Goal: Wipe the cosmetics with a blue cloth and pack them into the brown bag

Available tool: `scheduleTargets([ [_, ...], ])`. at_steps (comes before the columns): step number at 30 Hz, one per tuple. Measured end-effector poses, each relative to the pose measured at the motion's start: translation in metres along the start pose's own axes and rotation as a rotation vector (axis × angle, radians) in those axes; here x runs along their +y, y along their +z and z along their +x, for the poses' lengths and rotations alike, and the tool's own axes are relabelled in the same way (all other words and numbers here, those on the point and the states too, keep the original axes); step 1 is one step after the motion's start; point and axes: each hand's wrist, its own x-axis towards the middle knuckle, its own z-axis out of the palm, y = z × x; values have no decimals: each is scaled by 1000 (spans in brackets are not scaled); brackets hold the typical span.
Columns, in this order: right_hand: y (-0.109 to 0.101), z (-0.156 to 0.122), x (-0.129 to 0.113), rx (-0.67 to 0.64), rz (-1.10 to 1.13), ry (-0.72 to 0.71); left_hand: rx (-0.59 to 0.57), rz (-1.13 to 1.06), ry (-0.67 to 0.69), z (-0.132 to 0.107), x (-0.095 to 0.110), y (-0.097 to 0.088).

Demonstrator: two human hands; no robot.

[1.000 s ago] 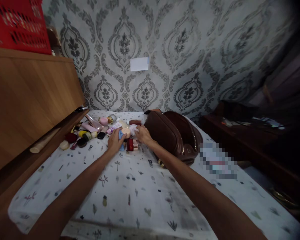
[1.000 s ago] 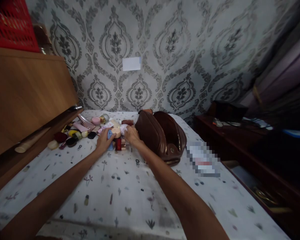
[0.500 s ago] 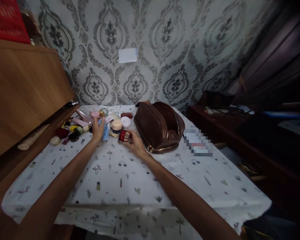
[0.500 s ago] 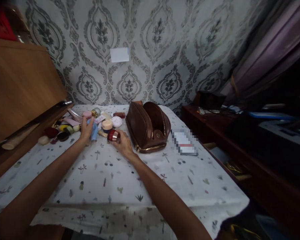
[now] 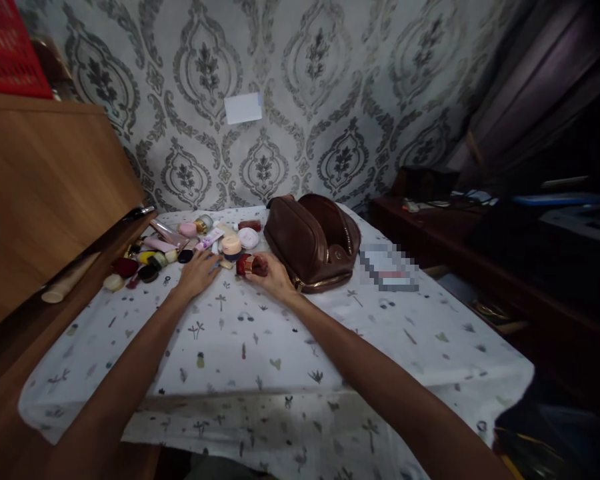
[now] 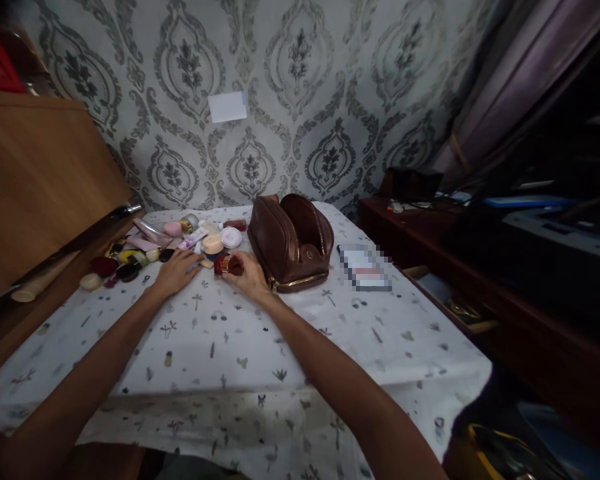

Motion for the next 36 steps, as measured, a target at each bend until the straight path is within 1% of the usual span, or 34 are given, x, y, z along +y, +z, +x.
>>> scheduleTargets([
  [2,0,0,2,-5,58,-6,21,25,-62,1,-1,-3],
  [5,0,1,4,-12,83,-18,59,84,-166,-1,-3,-8],
  [7,1,2,5,-19,88,-12,105,62,-218,-4,-3,-12],
  [9,2,2,4,-15,69,0,188,-63,-230,-4,2,-15],
  [11,2,1,0,9,9,6,290,-238,-218,-3,11,-19],
  [13,1,-1,-6,27,-66,-9,376,-389,-201,-2,27,-23],
  [15,0,-4,-12,-16,-119,-75,415,-487,-174,-1,46,-23],
  [16,0,-5,-15,-40,-137,-105,398,-527,-135,-1,55,-21],
  [18,-1,-7,-18,-79,-178,-145,300,-605,-37,-1,70,-14],
  [20,-1,-7,-18,-105,-217,-140,205,-678,15,-2,78,-5],
  [21,-1,-7,-18,-112,-222,-119,180,-713,12,-3,79,-1],
  [23,-1,-7,-17,-124,-213,-75,167,-773,-30,-3,76,7],
  [25,-1,-7,-17,-142,-209,-45,163,-815,-87,-2,69,11],
  [29,-1,-8,-17,-187,-237,-6,141,-846,-179,-1,58,14],
  [33,-2,-9,-18,-181,-125,8,148,-843,-180,-1,61,8],
  [35,-2,-10,-20,-168,-50,56,125,-847,-143,-1,65,2],
  [36,-2,-10,-21,-162,-23,69,131,-846,-136,-2,67,-1],
])
